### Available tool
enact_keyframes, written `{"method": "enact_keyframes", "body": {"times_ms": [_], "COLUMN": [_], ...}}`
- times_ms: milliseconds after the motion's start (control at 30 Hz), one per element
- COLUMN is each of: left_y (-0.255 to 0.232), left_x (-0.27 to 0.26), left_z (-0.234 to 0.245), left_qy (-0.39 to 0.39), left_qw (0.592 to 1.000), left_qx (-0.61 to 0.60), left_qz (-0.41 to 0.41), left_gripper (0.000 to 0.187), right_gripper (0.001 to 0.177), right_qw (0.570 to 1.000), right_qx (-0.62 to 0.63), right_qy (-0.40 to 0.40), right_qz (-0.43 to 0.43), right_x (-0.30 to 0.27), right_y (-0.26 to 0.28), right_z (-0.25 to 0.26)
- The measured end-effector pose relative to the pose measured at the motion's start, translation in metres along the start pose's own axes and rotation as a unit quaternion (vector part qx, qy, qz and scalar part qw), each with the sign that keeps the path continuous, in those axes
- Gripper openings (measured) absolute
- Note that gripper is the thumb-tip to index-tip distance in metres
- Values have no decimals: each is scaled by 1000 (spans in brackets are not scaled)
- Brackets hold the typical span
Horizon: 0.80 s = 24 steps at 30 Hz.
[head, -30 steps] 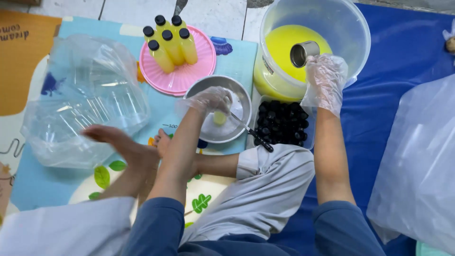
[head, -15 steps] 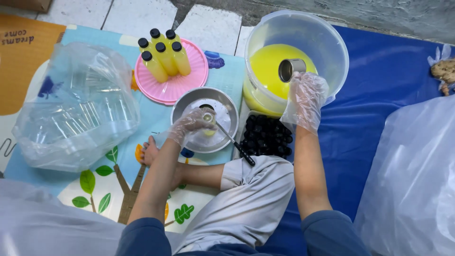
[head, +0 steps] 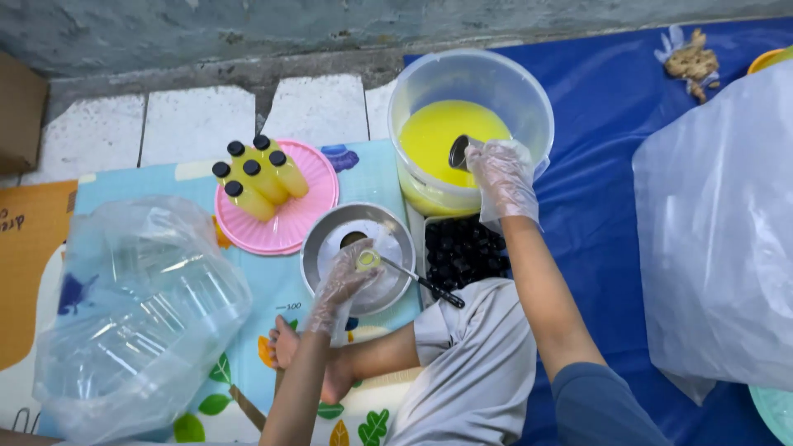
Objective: The person scoops a yellow liquid from a large bucket using a ladle and pours it into small plastic bottles. They then place a black cap on the filled bottle and set it aside on a pink tray.
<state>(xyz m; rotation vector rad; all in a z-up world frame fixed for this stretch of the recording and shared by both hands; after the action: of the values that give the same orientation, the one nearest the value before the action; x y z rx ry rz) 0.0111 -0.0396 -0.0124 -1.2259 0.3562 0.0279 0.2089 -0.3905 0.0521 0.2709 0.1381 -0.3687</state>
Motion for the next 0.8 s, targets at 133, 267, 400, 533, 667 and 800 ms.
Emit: {"method": "enact_keyframes", "body": {"times_ms": [133, 267, 400, 533, 667, 800], "left_y": [26, -2, 17, 14, 17, 18], "left_x": [5, -11, -12, -13, -11, -12], "left_z": [-18, -8, -11, -5, -9, -9], "left_qy": [-18, -40, -61, -50, -58, -69], "left_qw": [998, 994, 991, 992, 992, 991], "left_qx": [-40, -73, -99, -90, -94, -91], "left_qz": [-37, -69, -70, -78, -65, -68], "left_gripper": [73, 61, 58, 58, 59, 60], "right_gripper": [42, 48, 46, 40, 36, 45], "right_qw": [999, 998, 971, 976, 985, 994], "right_qx": [-40, -48, -194, -156, -150, -103], "right_qy": [-5, -25, -34, -52, -61, -31], "right_qz": [1, 23, 134, 143, 63, 25], "right_x": [-21, -19, -41, -4, 45, 36], "right_y": [9, 4, 21, 12, 17, 26], "right_z": [10, 17, 38, 48, 20, 19]}}
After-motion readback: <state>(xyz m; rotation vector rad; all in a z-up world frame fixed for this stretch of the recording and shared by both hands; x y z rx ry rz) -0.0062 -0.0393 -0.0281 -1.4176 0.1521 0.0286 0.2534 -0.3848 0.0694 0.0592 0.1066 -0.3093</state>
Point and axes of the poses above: each hand's wrist, its own x-axis towards the middle knuckle, its own z-axis out of the back of the hand, y = z × x, the point moved 2 cm from there along x, towards the middle knuckle, and after that the axes turned 5 degrees about -x, right-handed, at the moved point
